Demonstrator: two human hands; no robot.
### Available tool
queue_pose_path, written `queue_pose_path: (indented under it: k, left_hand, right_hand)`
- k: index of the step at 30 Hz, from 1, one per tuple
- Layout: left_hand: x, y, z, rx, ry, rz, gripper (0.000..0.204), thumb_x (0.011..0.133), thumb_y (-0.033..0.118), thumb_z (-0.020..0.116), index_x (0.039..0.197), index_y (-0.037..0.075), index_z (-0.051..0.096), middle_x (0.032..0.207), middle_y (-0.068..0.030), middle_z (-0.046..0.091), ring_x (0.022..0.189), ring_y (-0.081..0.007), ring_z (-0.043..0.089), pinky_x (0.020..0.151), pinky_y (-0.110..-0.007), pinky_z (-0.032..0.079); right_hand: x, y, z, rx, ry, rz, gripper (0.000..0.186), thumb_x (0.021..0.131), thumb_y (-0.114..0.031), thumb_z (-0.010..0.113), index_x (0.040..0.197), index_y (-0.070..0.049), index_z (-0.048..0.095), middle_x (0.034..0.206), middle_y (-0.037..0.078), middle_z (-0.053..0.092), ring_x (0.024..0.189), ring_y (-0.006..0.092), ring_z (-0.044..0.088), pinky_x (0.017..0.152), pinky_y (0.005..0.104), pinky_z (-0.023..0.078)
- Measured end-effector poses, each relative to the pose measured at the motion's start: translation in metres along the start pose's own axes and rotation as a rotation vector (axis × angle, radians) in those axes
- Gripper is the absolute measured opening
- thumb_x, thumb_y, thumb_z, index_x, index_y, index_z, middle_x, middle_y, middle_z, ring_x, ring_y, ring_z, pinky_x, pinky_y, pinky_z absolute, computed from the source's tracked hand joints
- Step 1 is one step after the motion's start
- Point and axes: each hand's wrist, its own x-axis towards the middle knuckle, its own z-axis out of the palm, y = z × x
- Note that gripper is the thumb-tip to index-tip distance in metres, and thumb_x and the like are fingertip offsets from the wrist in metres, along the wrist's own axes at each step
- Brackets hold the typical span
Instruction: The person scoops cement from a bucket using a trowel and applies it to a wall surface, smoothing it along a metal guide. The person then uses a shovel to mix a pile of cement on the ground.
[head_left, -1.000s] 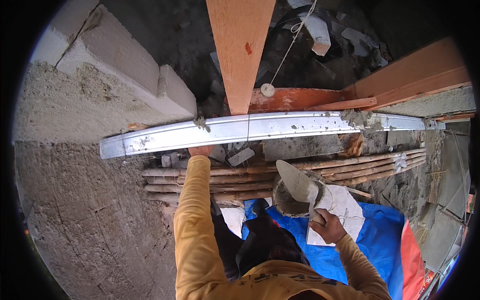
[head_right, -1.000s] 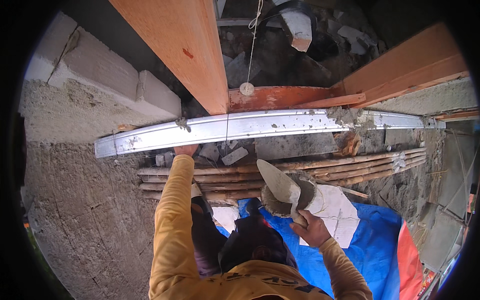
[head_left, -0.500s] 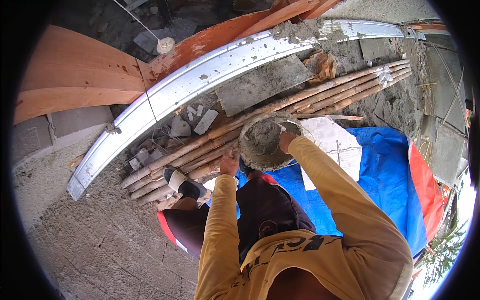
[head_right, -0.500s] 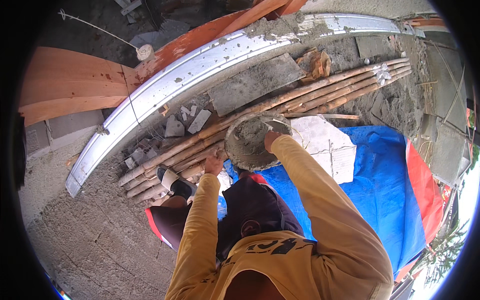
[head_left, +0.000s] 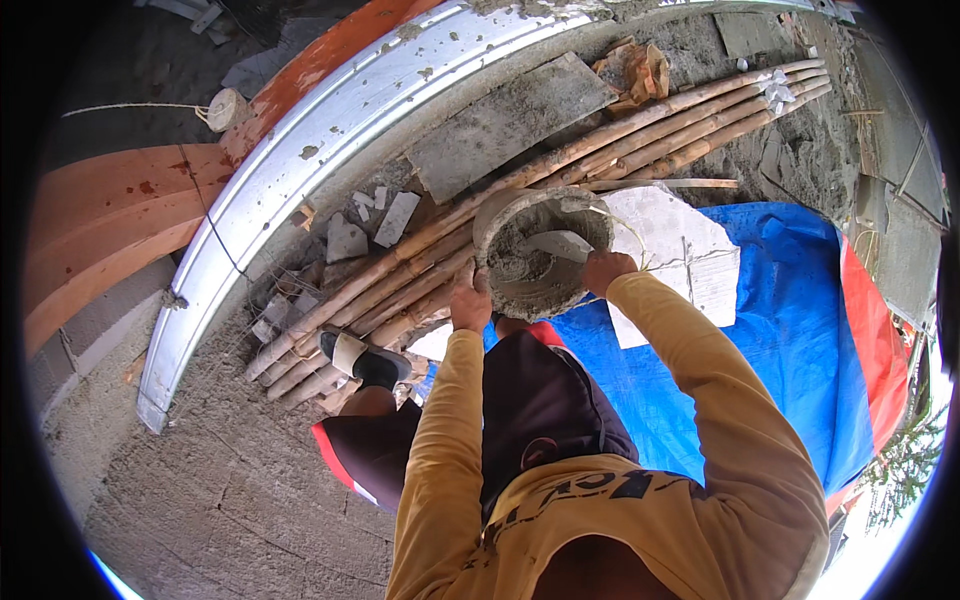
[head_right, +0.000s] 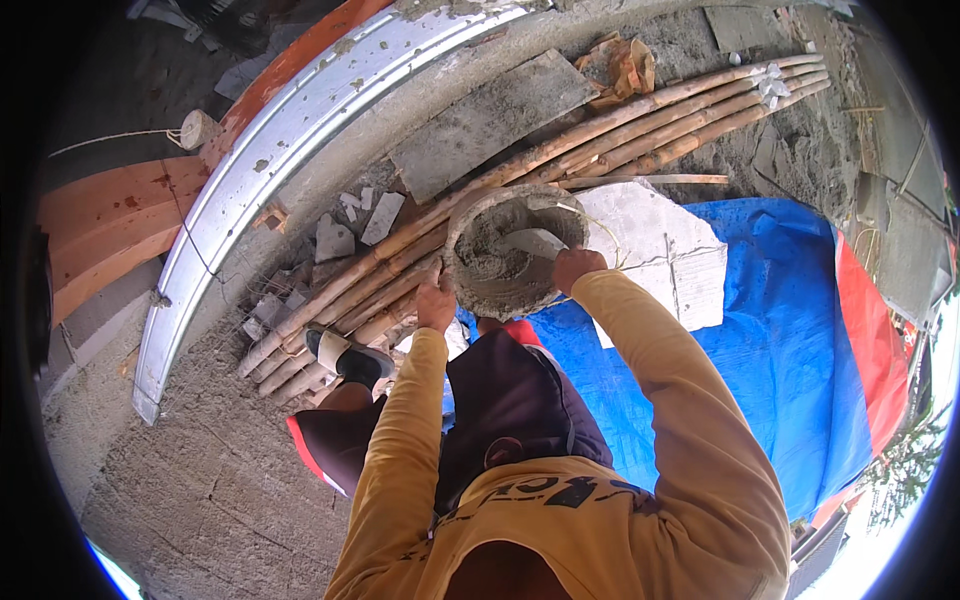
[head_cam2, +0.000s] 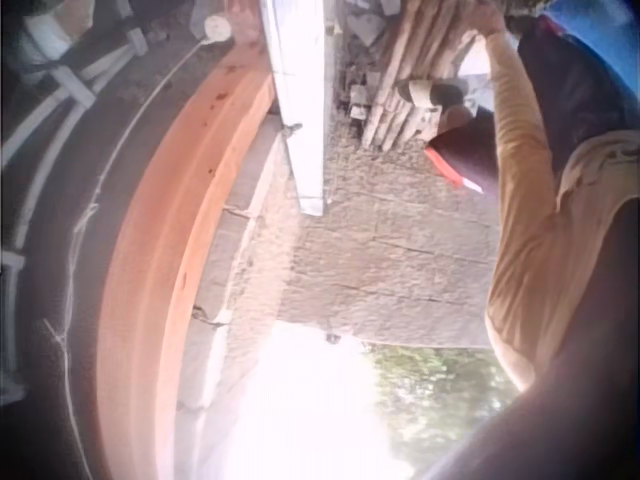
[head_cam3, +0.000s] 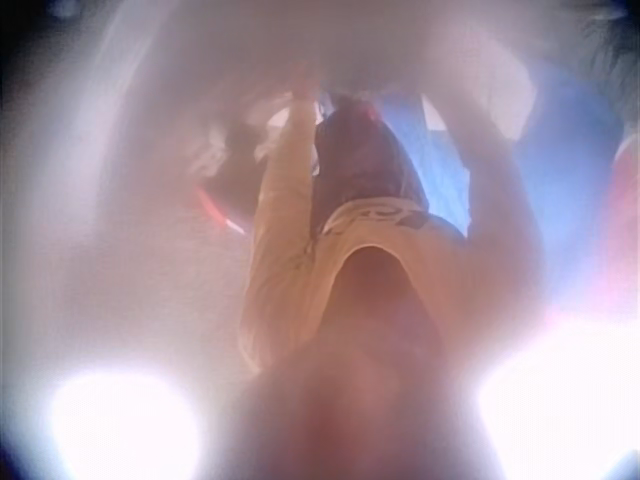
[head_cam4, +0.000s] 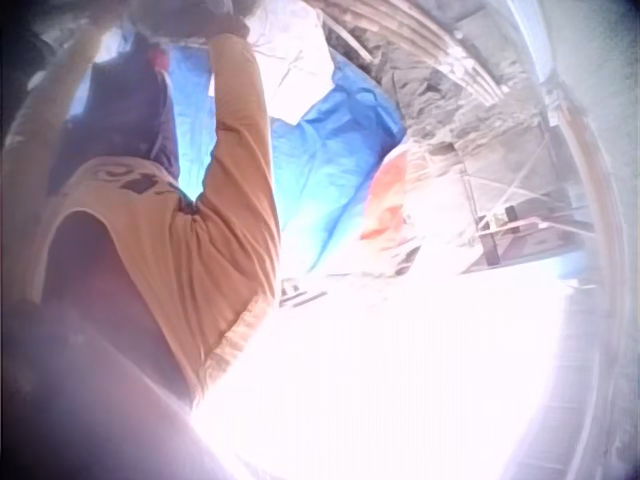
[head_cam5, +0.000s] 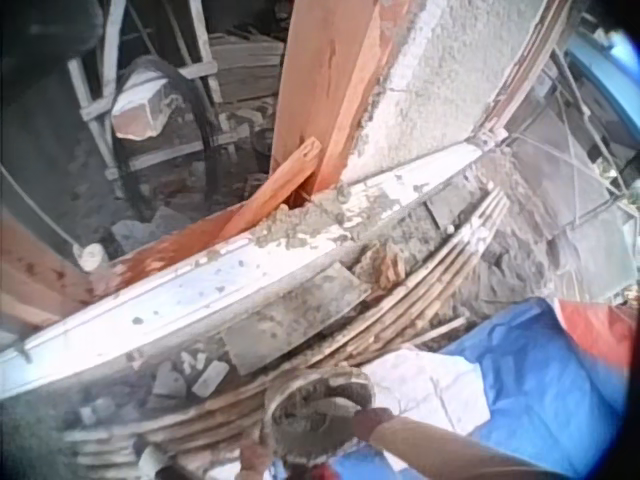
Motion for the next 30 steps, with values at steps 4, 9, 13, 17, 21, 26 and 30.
queue_pose_path:
  k: [4,9,13,17,21,26,30]
  left_hand:
    - [-0.005,0.021,0.008,0.015,0.002,0.053,0.038,0.09,0.026,0.046,0.118,0.001,0.051,0.115,-0.0259,0.053,0.109,-0.0412,0.048,0.093,-0.043,0.038]
    - [-0.014,0.017,0.015,0.065,0.024,0.065,0.036,0.089,0.023,0.047,0.115,-0.002,0.052,0.112,-0.0274,0.053,0.105,-0.0419,0.05,0.091,-0.044,0.04]
    - [-0.017,0.015,0.014,0.087,0.071,0.086,0.035,0.089,0.022,0.046,0.114,-0.002,0.053,0.11,-0.0277,0.054,0.102,-0.0429,0.051,0.089,-0.045,0.041]
    - [-0.012,-0.003,0.007,0.117,0.027,-0.056,0.034,0.089,0.021,0.044,0.115,-0.001,0.052,0.107,-0.0276,0.056,0.1,-0.0431,0.052,0.087,-0.044,0.041]
    - [0.003,-0.035,-0.004,0.025,-0.041,-0.091,0.037,0.088,0.023,0.045,0.118,0.002,0.052,0.11,-0.0263,0.055,0.103,-0.0416,0.052,0.088,-0.043,0.041]
    - [0.013,-0.091,-0.028,-0.196,0.106,-0.146,0.038,0.088,0.027,0.049,0.118,0.004,0.052,0.108,-0.0197,0.059,0.102,-0.0361,0.055,0.087,-0.04,0.042]
    - [0.035,-0.116,-0.107,-1.113,0.399,-0.415,0.033,0.089,0.028,0.05,0.115,0.008,0.052,0.108,-0.01,0.06,0.093,-0.0253,0.06,0.078,-0.041,0.045]
  right_hand:
    - [0.022,-0.01,-0.014,-0.119,-0.227,-0.131,0.034,0.082,-0.022,0.045,0.105,-0.003,0.061,0.108,0.019,0.061,0.099,0.0339,0.06,0.087,0.0433,0.047]
    - [0.018,-0.028,0.023,0.155,-0.102,-0.055,0.035,0.082,-0.028,0.049,0.103,-0.004,0.062,0.106,0.019,0.061,0.099,0.0342,0.059,0.087,0.0433,0.046]
    - [0.02,-0.049,0.074,0.406,-0.079,-0.091,0.041,0.08,-0.037,0.053,0.101,-0.003,0.063,0.104,0.02,0.061,0.099,0.0349,0.058,0.087,0.0408,0.045]
    - [-0.015,-0.064,0.071,0.859,0.162,-0.066,0.045,0.078,-0.043,0.055,0.097,-0.003,0.063,0.096,0.021,0.063,0.095,0.0346,0.059,0.083,0.039,0.046]
    - [-0.038,-0.056,0.071,1.011,0.239,-0.052,0.039,0.078,-0.039,0.057,0.096,-0.004,0.063,0.09,0.02,0.063,0.088,0.0342,0.061,0.077,0.0386,0.047]
    - [-0.088,-0.044,0.035,1.023,0.318,-0.099,0.029,0.079,-0.029,0.061,0.093,-0.004,0.062,0.08,0.016,0.064,0.076,0.0257,0.063,0.069,0.0346,0.048]
    - [-0.137,-0.045,-0.003,0.854,0.312,-0.139,0.028,0.078,-0.027,0.063,0.094,-0.003,0.062,0.074,0.016,0.064,0.067,0.0232,0.063,0.063,0.0338,0.048]
